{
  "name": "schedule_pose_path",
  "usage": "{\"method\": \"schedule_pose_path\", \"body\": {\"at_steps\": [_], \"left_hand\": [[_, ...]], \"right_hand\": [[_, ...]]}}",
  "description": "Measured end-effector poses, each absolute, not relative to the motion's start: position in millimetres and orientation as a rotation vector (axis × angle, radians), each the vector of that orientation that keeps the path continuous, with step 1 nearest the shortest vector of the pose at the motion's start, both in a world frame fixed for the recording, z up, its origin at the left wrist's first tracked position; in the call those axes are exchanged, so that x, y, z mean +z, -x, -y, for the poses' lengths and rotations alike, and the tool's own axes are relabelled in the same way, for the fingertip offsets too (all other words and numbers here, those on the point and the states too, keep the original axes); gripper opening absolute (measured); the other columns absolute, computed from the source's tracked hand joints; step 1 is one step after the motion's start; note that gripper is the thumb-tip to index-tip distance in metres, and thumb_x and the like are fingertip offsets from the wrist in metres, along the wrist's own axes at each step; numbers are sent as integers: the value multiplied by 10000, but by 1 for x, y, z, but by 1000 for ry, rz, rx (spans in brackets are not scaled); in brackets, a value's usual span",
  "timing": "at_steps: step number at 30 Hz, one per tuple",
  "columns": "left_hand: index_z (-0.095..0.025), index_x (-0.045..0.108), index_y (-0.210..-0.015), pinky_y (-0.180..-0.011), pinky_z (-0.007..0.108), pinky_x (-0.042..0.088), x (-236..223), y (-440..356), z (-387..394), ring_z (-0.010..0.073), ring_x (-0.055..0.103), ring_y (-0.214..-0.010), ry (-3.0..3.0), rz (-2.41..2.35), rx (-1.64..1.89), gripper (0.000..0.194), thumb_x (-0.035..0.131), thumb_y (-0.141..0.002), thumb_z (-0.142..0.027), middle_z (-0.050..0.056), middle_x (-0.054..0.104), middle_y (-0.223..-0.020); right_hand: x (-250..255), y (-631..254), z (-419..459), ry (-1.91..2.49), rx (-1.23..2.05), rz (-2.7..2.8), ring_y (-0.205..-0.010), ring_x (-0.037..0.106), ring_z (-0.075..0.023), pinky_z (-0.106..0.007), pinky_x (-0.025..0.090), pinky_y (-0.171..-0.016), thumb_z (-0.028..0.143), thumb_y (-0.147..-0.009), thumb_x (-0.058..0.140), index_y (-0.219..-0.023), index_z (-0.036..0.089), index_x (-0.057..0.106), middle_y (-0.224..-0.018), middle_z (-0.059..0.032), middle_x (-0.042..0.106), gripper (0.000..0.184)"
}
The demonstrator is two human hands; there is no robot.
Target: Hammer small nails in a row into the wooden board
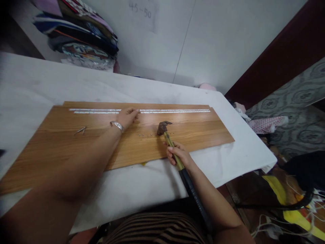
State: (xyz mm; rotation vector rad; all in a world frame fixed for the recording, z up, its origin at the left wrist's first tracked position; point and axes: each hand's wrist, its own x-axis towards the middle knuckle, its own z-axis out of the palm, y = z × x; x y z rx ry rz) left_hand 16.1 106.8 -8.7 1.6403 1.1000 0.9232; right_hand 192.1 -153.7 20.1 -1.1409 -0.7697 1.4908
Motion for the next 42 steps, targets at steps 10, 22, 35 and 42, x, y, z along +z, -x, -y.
{"method": "schedule_pose_path", "body": {"at_steps": [10, 22, 35, 42], "left_hand": [[-220, 613, -657, -566, 261, 405, -9, -18, -107, 131, 503, -552, -1627, -1086, 931, 307, 597, -775, -502, -13, 599, -575], [-230, 586, -632, -568, 271, 417, -6, -17, -104, 139, 519, -563, -1643, -1074, 936, 342, 607, -748, -551, -7, 601, -571], [-224, 597, -646, -588, 271, 425, -3, -16, -101, 133, 518, -552, -1627, -1097, 929, 315, 619, -773, -511, -20, 604, -569], [-214, 609, -661, -600, 273, 430, -7, -14, -102, 136, 529, -562, -1642, -1143, 994, 281, 575, -822, -443, -16, 610, -584]], "right_hand": [[22, -189, 151, 1126, 1515, 802, -346, 391, -52, -200, 264, -335, 430, -787, 763, -1090, 155, 611, -594, 88, 515, 437], [19, -186, 151, 1111, 1536, 791, -340, 381, -50, -194, 247, -332, 433, -787, 764, -1128, 151, 617, -593, 90, 508, 467], [29, -190, 141, 1127, 1565, 847, -350, 384, -51, -201, 258, -340, 435, -798, 753, -1125, 156, 618, -599, 87, 502, 450], [52, -212, 119, 1172, 1561, 961, -375, 425, -66, -213, 272, -357, 420, -802, 724, -1137, 161, 625, -617, 77, 513, 435]]}}
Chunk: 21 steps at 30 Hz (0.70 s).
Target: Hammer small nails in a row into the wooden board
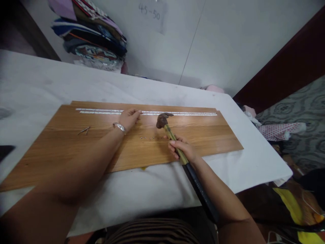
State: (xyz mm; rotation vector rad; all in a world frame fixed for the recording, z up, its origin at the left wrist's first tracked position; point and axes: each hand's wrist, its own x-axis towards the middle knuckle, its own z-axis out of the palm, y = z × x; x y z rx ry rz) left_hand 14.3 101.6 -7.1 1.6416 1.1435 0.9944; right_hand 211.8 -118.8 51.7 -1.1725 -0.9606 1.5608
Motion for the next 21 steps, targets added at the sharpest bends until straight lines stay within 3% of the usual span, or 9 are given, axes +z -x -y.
{"method": "schedule_pose_path", "body": {"at_steps": [6, 16, 21], "left_hand": [[-218, 651, -707, -664, 294, 413, -13, -13, -103, 177, 579, -676, -1838, -1304, 1097, 326, 543, -867, -481, 9, 639, -654], [-231, 685, -731, -666, 297, 412, -7, -15, -100, 200, 611, -723, -2040, -1435, 842, 323, 516, -888, -457, 23, 699, -713], [-227, 734, -867, -751, 303, 459, 8, -18, -92, 219, 667, -857, -2102, -1604, 644, 336, 471, -927, -428, 49, 765, -897]], "right_hand": [[39, -222, 118, 1074, 1683, 916, -347, 387, -60, -217, 245, -350, 400, -796, 696, -1083, 162, 626, -584, 87, 488, 380], [13, -236, 100, 965, 1779, 967, -346, 386, -65, -204, 254, -331, 393, -802, 685, -984, 170, 603, -546, 86, 493, 299], [0, -239, 102, 898, 1785, 960, -328, 351, -57, -192, 237, -326, 406, -810, 688, -997, 171, 612, -533, 95, 483, 310]]}}
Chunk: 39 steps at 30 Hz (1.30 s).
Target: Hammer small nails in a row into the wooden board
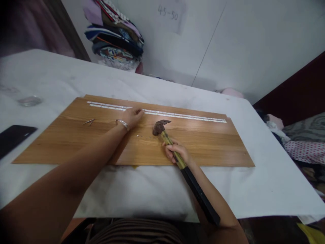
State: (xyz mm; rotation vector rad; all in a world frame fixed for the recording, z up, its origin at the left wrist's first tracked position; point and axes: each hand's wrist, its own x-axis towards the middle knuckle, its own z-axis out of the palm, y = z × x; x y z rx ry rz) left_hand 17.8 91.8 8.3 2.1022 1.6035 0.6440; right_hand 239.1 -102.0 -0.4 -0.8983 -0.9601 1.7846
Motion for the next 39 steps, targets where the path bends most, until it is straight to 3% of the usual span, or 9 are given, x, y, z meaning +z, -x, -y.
{"method": "schedule_pose_path", "body": {"at_steps": [9, 16, 20, 24, 31, 39], "left_hand": [[-218, 721, -1060, -869, 343, 492, 12, -23, -90, 256, 669, -1062, -2243, -1785, 458, 353, 416, -967, -369, 101, 746, -1119], [-178, 703, -1172, -1092, 377, 420, 14, -31, -88, 272, 555, -1279, -2664, -1623, 187, 398, 377, -977, -294, 133, 660, -1289], [-227, 657, -1308, -1151, 374, 381, 6, -18, -79, 258, 522, -1348, -2638, -1548, 128, 436, 440, -954, -357, 81, 605, -1439], [-275, 544, -1451, -1215, 402, 297, -5, -8, -62, 218, 406, -1469, -2552, -1581, 214, 520, 331, -983, -354, 27, 470, -1599], [-185, 597, -1350, -1174, 500, 313, -2, -9, -50, 285, 431, -1437, -2333, -1954, 266, 545, 310, -985, -471, 140, 534, -1519], [-208, 600, -1321, -1154, 508, 323, -2, -9, -49, 301, 436, -1421, -2335, -1971, 289, 523, 336, -977, -500, 132, 549, -1498]], "right_hand": [[3, -237, 100, 877, 1724, 950, -333, 339, -58, -199, 213, -320, 401, -787, 687, -951, 171, 601, -519, 97, 466, 295], [-1, -240, 93, 779, 1790, 990, -327, 322, -59, -208, 196, -325, 384, -787, 671, -838, 195, 534, -500, 96, 444, 239], [-2, -242, 88, 742, 1841, 963, -326, 324, -67, -202, 202, -324, 358, -820, 643, -849, 208, 511, -503, 97, 446, 202], [-1, -244, 91, 753, 1836, 935, -323, 310, -64, -197, 195, -323, 349, -847, 625, -880, 208, 516, -510, 104, 442, 181], [-3, -246, 101, 769, 1803, 987, -321, 330, -67, -197, 214, -318, 401, -801, 677, -889, 211, 537, -512, 107, 447, 252], [-8, -245, 99, 836, 1819, 1021, -322, 338, -71, -211, 200, -320, 420, -787, 671, -855, 206, 545, -494, 103, 435, 257]]}}
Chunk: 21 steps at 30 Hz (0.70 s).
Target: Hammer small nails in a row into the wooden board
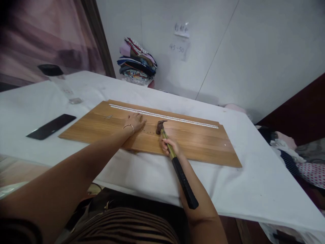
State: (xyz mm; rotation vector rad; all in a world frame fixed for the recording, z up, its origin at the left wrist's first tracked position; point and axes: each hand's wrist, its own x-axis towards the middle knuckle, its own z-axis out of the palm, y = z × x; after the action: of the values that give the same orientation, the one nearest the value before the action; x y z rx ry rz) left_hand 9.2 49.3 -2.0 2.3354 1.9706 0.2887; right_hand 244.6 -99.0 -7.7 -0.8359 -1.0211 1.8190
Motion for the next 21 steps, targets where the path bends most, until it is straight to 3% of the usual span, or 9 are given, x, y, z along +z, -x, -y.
{"method": "schedule_pose_path", "body": {"at_steps": [8, 21], "left_hand": [[-224, 596, -1336, -1134, 523, 330, -1, -10, -49, 322, 438, -1409, -2329, -1947, 306, 527, 348, -965, -503, 148, 553, -1484], [-196, 603, -1348, -1120, 548, 320, 2, -13, -45, 349, 445, -1379, -2312, -1945, 329, 546, 350, -952, -474, 166, 560, -1462]], "right_hand": [[-9, -243, 102, 884, 1804, 1083, -320, 342, -72, -224, 219, -337, 442, -762, 693, -779, 216, 529, -471, 95, 435, 280], [-8, -238, 104, 861, 1722, 1101, -314, 373, -78, -222, 247, -346, 479, -766, 706, -897, 208, 563, -494, 108, 464, 334]]}}
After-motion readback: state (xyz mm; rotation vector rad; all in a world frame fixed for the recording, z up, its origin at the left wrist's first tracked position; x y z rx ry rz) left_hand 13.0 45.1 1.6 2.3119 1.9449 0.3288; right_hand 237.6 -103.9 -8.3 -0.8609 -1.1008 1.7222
